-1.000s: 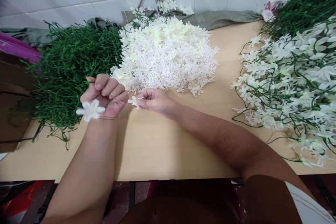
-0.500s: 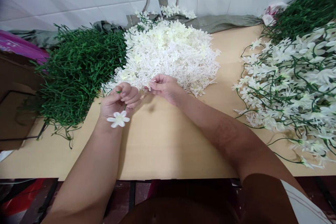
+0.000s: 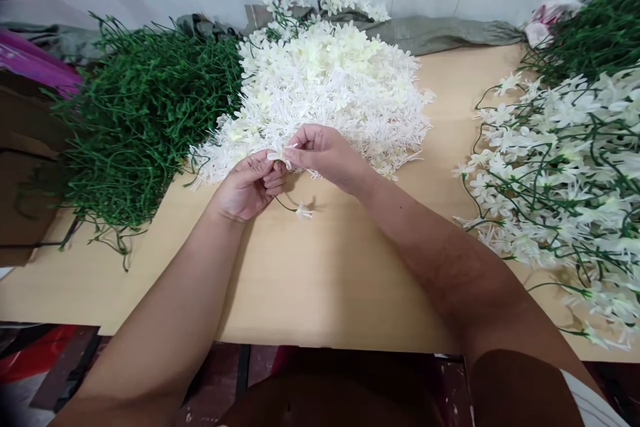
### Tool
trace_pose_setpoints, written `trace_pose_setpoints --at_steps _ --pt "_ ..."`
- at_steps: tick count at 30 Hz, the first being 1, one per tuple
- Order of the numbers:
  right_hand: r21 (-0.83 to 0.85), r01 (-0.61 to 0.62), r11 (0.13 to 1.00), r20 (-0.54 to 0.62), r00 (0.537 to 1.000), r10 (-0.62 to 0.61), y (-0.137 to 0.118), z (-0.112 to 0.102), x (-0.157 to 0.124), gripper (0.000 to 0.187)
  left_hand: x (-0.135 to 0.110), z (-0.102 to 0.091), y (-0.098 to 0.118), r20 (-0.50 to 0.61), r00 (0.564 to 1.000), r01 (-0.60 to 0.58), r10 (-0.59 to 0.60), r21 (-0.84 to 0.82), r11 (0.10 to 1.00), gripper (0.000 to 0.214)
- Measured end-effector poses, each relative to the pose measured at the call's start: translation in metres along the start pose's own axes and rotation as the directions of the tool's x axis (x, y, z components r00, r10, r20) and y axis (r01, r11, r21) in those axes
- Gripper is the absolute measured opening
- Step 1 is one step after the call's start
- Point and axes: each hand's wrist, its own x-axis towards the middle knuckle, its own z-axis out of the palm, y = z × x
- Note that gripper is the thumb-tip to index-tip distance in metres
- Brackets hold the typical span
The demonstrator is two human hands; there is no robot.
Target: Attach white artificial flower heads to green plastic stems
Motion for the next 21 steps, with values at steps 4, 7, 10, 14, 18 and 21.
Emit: trace_pose_setpoints --at_steps 4,7,10,14,18,21 --pt "-0.016 -0.017 1.000 -0.010 1.000 0.017 0.0020 0.0008 0.0003 0.046 0.0006 -0.0013 -0.0010 0.001 1.000 -0.006 0.006 -0.004 1.000 0.033" --pt "-0.018 -0.036 0.999 -0.032 0.999 0.035 0.0021 0.0009 -0.0001 0.046 0.0010 -0.0019 -0.0019 0.014 1.000 -0.012 0.012 -0.003 1.000 0.035" --pt "-0.032 -0.028 0.999 -0.060 0.998 0.027 0.0023 0.0024 -0.0003 0.047 0.0015 -0.0020 -0.0030 0.002 1.000 -0.019 0.019 0.001 1.000 0.038" --pt "-0.119 0.011 0.993 -0.069 0.997 -0.020 0.0052 0.0040 -0.0001 0.047 0.0028 -0.0016 -0.0043 -0.032 0.999 -0.040 0.040 -0.009 0.999 0.038" --pt "-0.211 0.055 0.976 -0.061 0.996 -0.069 0.0094 0.0036 0.0003 0.046 0.0038 -0.0009 -0.0044 -0.038 0.999 -0.039 0.039 0.004 0.999 0.040" --pt "-0.265 0.057 0.963 -0.025 0.997 -0.066 0.0089 0.0036 0.0001 0.043 0.0043 -0.0011 -0.0047 -0.037 0.999 -0.033 0.034 0.030 0.999 0.038"
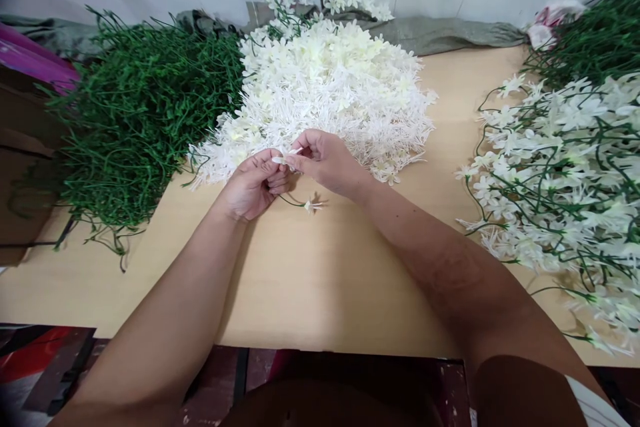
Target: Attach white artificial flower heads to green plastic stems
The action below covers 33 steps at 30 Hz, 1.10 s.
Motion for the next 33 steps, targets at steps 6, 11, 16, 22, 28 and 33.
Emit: trace_pose_setpoints --at_steps 6,11,16,22,28,33 --pt "-0.032 0.020 0.999 0.041 0.999 -0.019 -0.005 -0.003 0.000 0.041 -0.001 0.002 -0.001 0.005 1.000 0.000 0.000 0.041 0.999 0.037" --pt "-0.087 -0.036 0.996 0.050 0.998 0.040 -0.005 -0.003 -0.002 0.039 -0.002 0.006 0.001 -0.016 1.000 0.021 -0.020 0.064 0.998 0.038" --pt "-0.079 -0.066 0.995 0.087 0.994 0.073 -0.005 -0.004 -0.004 0.040 -0.002 0.010 0.001 -0.063 0.997 0.049 -0.042 0.123 0.991 0.038" --pt "-0.150 -0.096 0.984 0.079 0.991 0.108 -0.003 -0.006 -0.005 0.045 -0.002 0.013 0.000 -0.105 0.994 0.037 -0.021 0.153 0.988 0.036" --pt "-0.147 -0.098 0.984 0.098 0.989 0.113 0.001 -0.005 -0.006 0.042 -0.001 0.016 -0.003 -0.130 0.991 0.033 -0.012 0.165 0.986 0.035" --pt "-0.143 -0.086 0.986 0.072 0.993 0.097 0.003 -0.002 -0.007 0.040 -0.002 0.018 -0.003 -0.143 0.990 0.036 -0.013 0.162 0.986 0.036"
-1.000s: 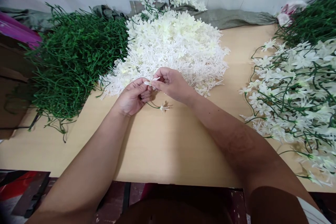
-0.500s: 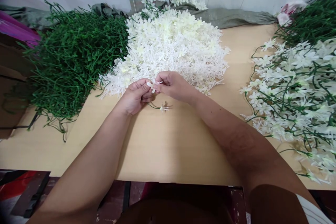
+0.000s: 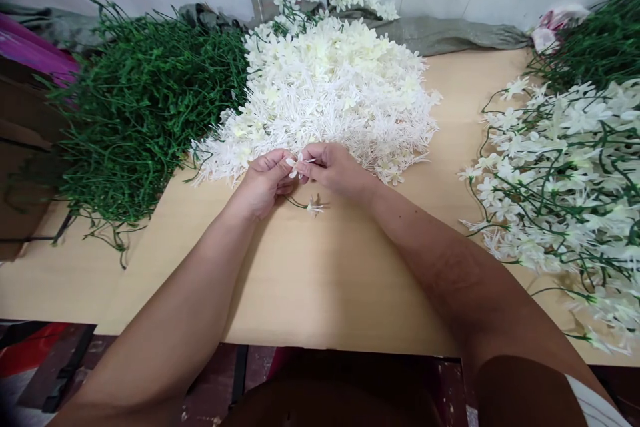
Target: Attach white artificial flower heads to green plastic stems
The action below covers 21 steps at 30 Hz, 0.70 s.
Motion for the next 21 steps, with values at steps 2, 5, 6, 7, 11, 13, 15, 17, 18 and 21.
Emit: trace_pose_setpoints --at_steps 2,5,6,7,11,13,15,17,18,21 --pt "0.036 -0.010 0.999 0.000 1.000 0.010 -0.0004 0.0007 0.0003 0.040 -0.0008 0.0007 0.0009 -0.004 1.000 -0.004 0.004 0.003 1.000 0.037" --pt "0.089 -0.036 0.995 0.006 0.999 0.036 -0.0008 0.0012 0.0012 0.040 -0.0013 0.0017 0.0021 -0.015 1.000 -0.012 0.012 0.025 1.000 0.037" --pt "0.099 -0.044 0.994 0.006 0.999 0.043 -0.0006 0.0012 0.0016 0.041 -0.0013 0.0019 0.0021 -0.014 1.000 -0.016 0.017 0.032 0.999 0.037" --pt "0.104 -0.048 0.993 0.004 0.999 0.048 -0.0003 0.0013 0.0019 0.041 -0.0013 0.0018 0.0018 -0.013 1.000 -0.023 0.023 0.036 0.999 0.037" --pt "0.108 -0.052 0.993 -0.003 0.999 0.052 0.0021 0.0013 0.0032 0.043 -0.0005 0.0007 -0.0018 -0.004 0.998 -0.062 0.062 0.055 0.997 0.038" --pt "0.109 -0.056 0.992 -0.004 0.998 0.056 0.0033 0.0018 0.0039 0.044 0.0002 0.0004 -0.0041 -0.007 0.996 -0.085 0.086 0.073 0.994 0.038" --pt "0.107 -0.066 0.992 -0.008 0.998 0.067 0.0041 0.0027 0.0047 0.045 0.0012 0.0007 -0.0059 -0.013 0.995 -0.093 0.095 0.089 0.992 0.037" --pt "0.099 -0.076 0.992 -0.021 0.997 0.078 0.0041 0.0039 0.0055 0.046 0.0023 0.0014 -0.0068 -0.023 0.996 -0.083 0.086 0.099 0.992 0.037" --pt "0.094 -0.081 0.992 -0.028 0.996 0.084 0.0036 0.0043 0.0057 0.046 0.0028 0.0018 -0.0069 -0.030 0.996 -0.078 0.081 0.103 0.992 0.037" --pt "0.072 -0.100 0.992 -0.051 0.993 0.104 0.0013 0.0040 0.0054 0.045 0.0032 0.0029 -0.0055 -0.034 0.996 -0.076 0.080 0.111 0.991 0.039"
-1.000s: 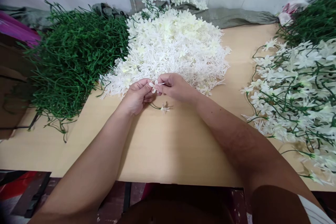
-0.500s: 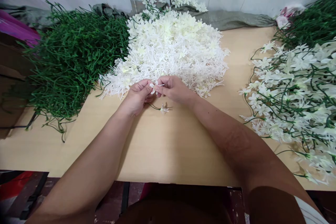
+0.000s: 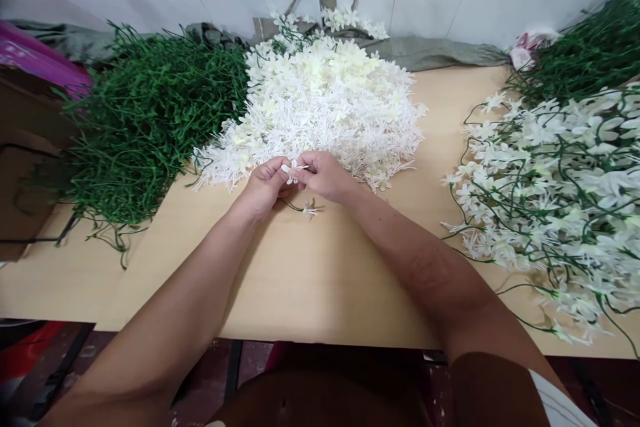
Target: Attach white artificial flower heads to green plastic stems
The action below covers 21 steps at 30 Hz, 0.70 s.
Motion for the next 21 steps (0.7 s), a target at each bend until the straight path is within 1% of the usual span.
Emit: trace_pose_setpoints --at_steps 2,4,8,12,14,18,21 --pt "-0.007 -0.012 1.000 0.002 1.000 0.012 -0.002 -0.002 -0.001 0.043 0.000 0.000 0.002 0.025 1.000 0.009 -0.008 -0.012 1.000 0.039" --pt "0.027 -0.022 0.999 0.026 0.999 0.021 -0.003 -0.004 -0.002 0.041 0.000 0.000 0.004 0.060 0.998 0.032 -0.029 -0.039 0.999 0.038" --pt "0.195 -0.052 0.980 0.115 0.993 0.030 -0.004 -0.009 -0.004 0.039 0.000 -0.003 0.006 0.100 0.993 0.073 -0.063 -0.094 0.993 0.037" --pt "0.332 -0.078 0.940 0.134 0.990 0.034 -0.003 -0.011 -0.004 0.043 0.000 -0.006 0.009 0.100 0.992 0.092 -0.077 -0.149 0.985 0.039" --pt "0.338 -0.080 0.938 0.149 0.988 0.031 -0.002 -0.012 -0.003 0.042 -0.001 -0.006 0.009 0.105 0.992 0.084 -0.067 -0.171 0.982 0.040" --pt "0.274 -0.063 0.960 0.154 0.988 0.021 0.000 -0.014 -0.001 0.034 -0.001 -0.007 0.007 0.108 0.992 0.084 -0.067 -0.165 0.983 0.040" --pt "0.252 -0.043 0.967 0.140 0.990 0.007 0.000 -0.013 -0.001 0.036 -0.001 -0.008 0.006 0.122 0.991 0.074 -0.054 -0.162 0.984 0.042"
